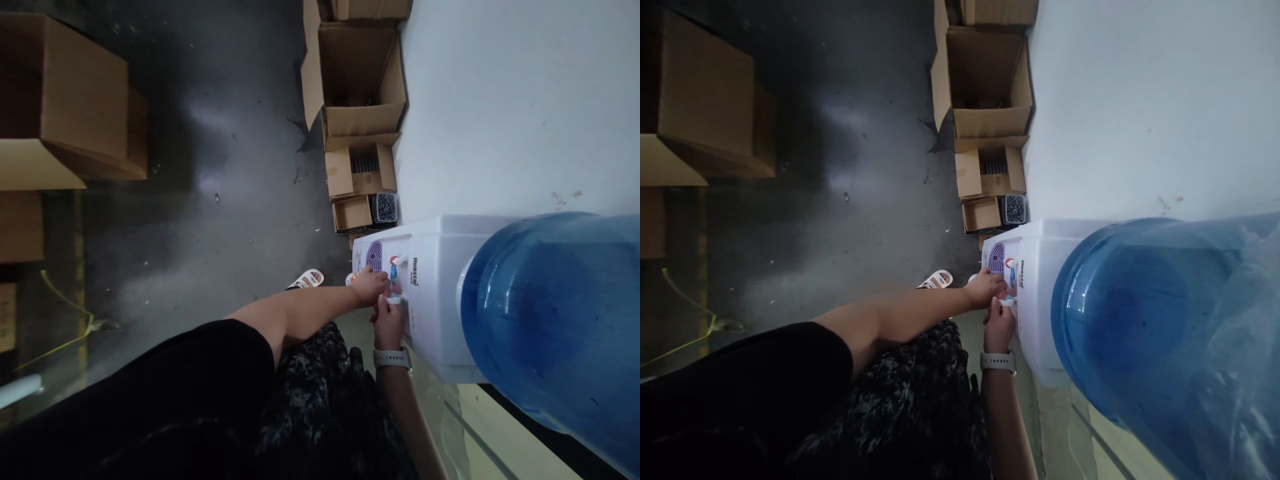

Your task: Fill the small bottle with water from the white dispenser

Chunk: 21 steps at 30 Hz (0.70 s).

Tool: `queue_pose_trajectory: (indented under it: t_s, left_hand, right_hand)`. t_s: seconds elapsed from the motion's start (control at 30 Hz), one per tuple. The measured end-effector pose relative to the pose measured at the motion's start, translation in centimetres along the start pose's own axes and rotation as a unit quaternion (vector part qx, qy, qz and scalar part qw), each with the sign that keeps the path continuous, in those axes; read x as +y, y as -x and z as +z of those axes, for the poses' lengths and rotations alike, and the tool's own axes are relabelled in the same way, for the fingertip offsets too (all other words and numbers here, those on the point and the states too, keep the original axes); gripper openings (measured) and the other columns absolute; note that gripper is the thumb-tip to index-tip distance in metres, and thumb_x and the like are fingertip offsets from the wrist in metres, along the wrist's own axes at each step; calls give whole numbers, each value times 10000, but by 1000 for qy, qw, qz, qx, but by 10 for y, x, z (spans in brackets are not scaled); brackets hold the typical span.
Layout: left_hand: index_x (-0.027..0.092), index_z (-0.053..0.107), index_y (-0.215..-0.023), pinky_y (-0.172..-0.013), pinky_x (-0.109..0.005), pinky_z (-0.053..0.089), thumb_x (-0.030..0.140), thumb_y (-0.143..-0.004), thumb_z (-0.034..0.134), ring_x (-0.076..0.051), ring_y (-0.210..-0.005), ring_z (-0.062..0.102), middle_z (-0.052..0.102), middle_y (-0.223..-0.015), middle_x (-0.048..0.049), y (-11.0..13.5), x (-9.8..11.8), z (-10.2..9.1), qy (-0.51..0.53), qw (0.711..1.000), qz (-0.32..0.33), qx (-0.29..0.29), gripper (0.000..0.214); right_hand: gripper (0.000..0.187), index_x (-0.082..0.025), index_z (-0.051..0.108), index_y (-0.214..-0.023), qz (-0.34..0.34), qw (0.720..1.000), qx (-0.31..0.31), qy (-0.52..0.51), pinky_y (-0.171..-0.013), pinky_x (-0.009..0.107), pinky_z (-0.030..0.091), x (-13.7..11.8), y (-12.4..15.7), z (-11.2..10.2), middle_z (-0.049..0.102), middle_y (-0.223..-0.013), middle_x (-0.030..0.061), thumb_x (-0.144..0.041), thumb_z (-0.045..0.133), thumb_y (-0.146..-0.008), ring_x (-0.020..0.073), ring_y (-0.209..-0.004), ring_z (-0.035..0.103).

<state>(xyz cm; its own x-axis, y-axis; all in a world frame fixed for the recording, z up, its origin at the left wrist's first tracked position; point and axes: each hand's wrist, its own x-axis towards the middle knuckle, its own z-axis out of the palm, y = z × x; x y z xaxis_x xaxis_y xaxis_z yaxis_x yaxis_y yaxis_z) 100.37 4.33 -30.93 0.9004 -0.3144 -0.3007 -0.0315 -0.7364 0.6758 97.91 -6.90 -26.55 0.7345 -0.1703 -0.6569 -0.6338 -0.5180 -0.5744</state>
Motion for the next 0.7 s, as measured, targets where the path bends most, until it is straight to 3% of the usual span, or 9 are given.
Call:
queue_pose_trajectory:
  t_s: [0.17, 0.47, 0.7]
  left_hand:
    - [124, 667, -959, -821, -410, 375, 254, -888, 559, -252, -897, 650, 658, -1006, -126, -2, 1, -2, 2, 1000, -2, 2, 183]
    - [132, 671, -954, -821, -402, 369, 230, -911, 538, -250, -911, 652, 664, -1004, -123, -2, 0, -5, 4, 1000, -3, -5, 170]
    - [125, 669, -966, -830, -406, 374, 267, -887, 594, -263, -936, 654, 666, -1032, -127, 0, 0, -10, 0, 1000, -5, -14, 180]
  right_hand:
    - [376, -168, 529, -603, 15, 1000, 23, -2, -490, 226, 339, 9, -1, -5, 437, -469, -98, -359, 664, -897, 78, -420, 385]
    - [280, -150, 575, -862, 30, 975, -4, -222, -474, 200, 402, 12, 7, 13, 508, -648, -61, -409, 563, -967, 66, -489, 454]
    - [281, -153, 546, -806, 28, 941, -37, -334, -493, 201, 413, 19, 15, 13, 495, -662, -57, -388, 588, -954, 72, -527, 471]
